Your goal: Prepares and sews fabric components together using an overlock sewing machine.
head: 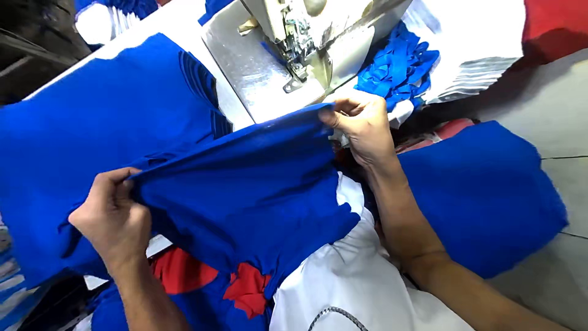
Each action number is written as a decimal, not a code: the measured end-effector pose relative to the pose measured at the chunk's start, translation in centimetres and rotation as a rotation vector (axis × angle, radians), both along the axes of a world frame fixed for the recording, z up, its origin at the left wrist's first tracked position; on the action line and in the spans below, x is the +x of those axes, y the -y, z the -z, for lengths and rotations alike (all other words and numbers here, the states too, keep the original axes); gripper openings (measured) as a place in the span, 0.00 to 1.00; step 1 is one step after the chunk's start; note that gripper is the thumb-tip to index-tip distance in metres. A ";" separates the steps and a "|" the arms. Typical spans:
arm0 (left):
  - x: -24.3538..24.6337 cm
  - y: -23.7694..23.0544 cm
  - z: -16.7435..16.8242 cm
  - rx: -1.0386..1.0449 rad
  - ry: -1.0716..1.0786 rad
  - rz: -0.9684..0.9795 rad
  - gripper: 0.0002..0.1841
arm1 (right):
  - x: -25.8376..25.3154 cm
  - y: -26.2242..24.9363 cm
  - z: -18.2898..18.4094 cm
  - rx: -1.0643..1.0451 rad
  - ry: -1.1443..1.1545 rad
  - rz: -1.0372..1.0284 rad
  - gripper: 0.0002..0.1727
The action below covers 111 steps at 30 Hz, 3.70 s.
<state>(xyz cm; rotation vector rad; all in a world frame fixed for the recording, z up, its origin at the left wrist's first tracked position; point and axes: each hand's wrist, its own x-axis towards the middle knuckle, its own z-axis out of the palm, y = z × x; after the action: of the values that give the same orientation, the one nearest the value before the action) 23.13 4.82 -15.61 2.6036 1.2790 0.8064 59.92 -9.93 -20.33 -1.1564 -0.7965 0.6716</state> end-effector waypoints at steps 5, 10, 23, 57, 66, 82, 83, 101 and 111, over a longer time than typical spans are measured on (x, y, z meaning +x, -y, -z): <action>1.1 -1.9 -0.2 -0.011 -0.107 0.054 0.16 | -0.6 0.2 -0.3 -0.048 0.059 0.029 0.09; 0.8 -2.9 0.2 -0.066 -0.054 0.094 0.15 | -1.1 0.3 -1.0 -0.061 0.063 0.048 0.04; 11.3 2.4 -1.4 0.075 0.016 0.193 0.20 | -1.1 -0.3 -1.8 -0.007 0.157 0.117 0.03; 22.4 3.6 0.3 -0.175 0.203 0.347 0.21 | -2.3 -1.1 0.6 -0.087 0.279 0.306 0.15; 22.5 4.2 0.0 -0.197 0.208 0.296 0.24 | -2.0 -2.8 0.2 -0.073 0.260 0.340 0.12; 23.4 2.7 0.2 -0.154 0.199 0.220 0.19 | -1.1 -4.5 0.7 -0.006 0.204 0.360 0.05; 22.3 3.0 0.2 -0.134 0.155 0.237 0.19 | -1.4 -3.4 0.5 -0.076 0.210 0.340 0.04; -1.5 2.4 2.8 0.113 0.240 -0.303 0.10 | -1.3 3.6 1.7 -0.279 0.259 0.168 0.09; 0.3 3.9 2.4 -0.021 0.227 -0.129 0.24 | -2.0 4.5 2.2 -0.277 0.273 0.192 0.06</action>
<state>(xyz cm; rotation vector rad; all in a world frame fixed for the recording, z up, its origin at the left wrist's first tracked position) 23.47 0.88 -17.97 2.3510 1.3890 1.0681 57.91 -14.47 -22.48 -1.5802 -0.8237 0.4782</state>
